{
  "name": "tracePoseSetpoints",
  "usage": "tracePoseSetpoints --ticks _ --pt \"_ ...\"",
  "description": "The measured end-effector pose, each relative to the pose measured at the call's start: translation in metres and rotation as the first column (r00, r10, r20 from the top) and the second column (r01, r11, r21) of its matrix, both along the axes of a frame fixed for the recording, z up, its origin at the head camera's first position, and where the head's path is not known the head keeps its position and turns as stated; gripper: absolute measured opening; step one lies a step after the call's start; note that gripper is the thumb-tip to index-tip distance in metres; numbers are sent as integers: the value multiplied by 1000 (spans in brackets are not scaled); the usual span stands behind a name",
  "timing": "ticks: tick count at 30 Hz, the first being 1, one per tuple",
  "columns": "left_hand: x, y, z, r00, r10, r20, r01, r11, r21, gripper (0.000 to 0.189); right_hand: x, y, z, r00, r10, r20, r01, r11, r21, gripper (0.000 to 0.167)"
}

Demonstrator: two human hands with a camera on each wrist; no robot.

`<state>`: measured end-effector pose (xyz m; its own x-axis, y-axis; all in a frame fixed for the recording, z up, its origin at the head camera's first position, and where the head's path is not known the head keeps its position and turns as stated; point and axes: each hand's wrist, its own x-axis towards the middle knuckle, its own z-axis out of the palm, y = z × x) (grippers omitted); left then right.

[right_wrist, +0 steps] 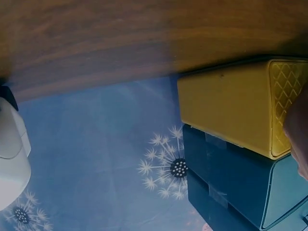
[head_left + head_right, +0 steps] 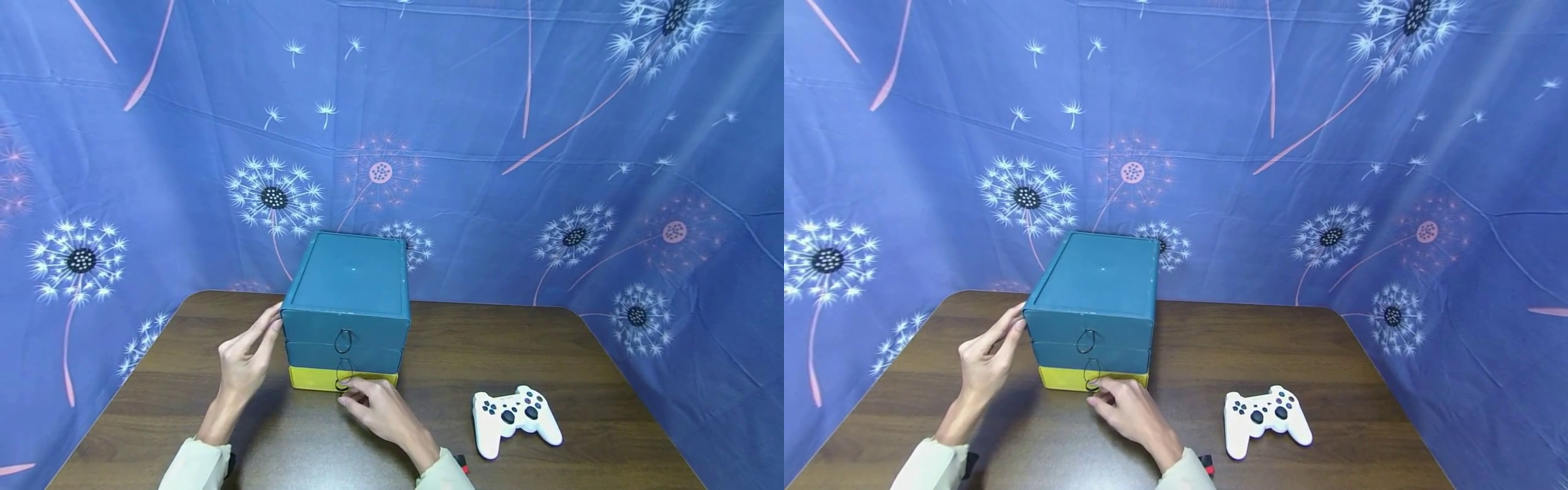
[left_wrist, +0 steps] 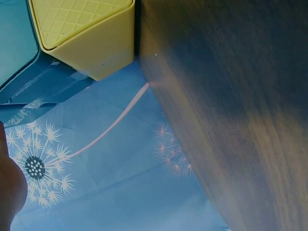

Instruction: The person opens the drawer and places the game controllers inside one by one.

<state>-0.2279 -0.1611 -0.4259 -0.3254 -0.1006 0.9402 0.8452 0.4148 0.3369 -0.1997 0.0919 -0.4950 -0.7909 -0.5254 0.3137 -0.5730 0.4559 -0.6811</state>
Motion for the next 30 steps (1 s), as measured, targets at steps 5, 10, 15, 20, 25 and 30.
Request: tracePoseSetpoints --ticks 5,10,15,20,25,30 --pt "-1 0 -1 1000 1 -2 -1 1000 3 36 0 -1 0 1000 9 -3 -9 1000 0 21" --pt "0 0 0 1000 -2 -7 2 1000 5 35 1 -1 0 1000 18 -11 -18 1000 1 20" --pt "0 1 1 1000 3 -10 -3 1000 3 34 3 -1 0 999 30 -10 -30 1000 1 20" --pt "0 1 0 1000 4 -11 -4 1000 2 34 5 -1 -1 999 47 -13 -47 999 -4 21" --pt "-1 0 -2 1000 4 -8 -4 1000 -3 33 7 0 -1 998 51 -23 -51 999 -2 21" --pt "-1 -1 -2 1000 5 -7 -5 1000 -5 32 12 0 0 999 49 -23 -49 999 15 23"
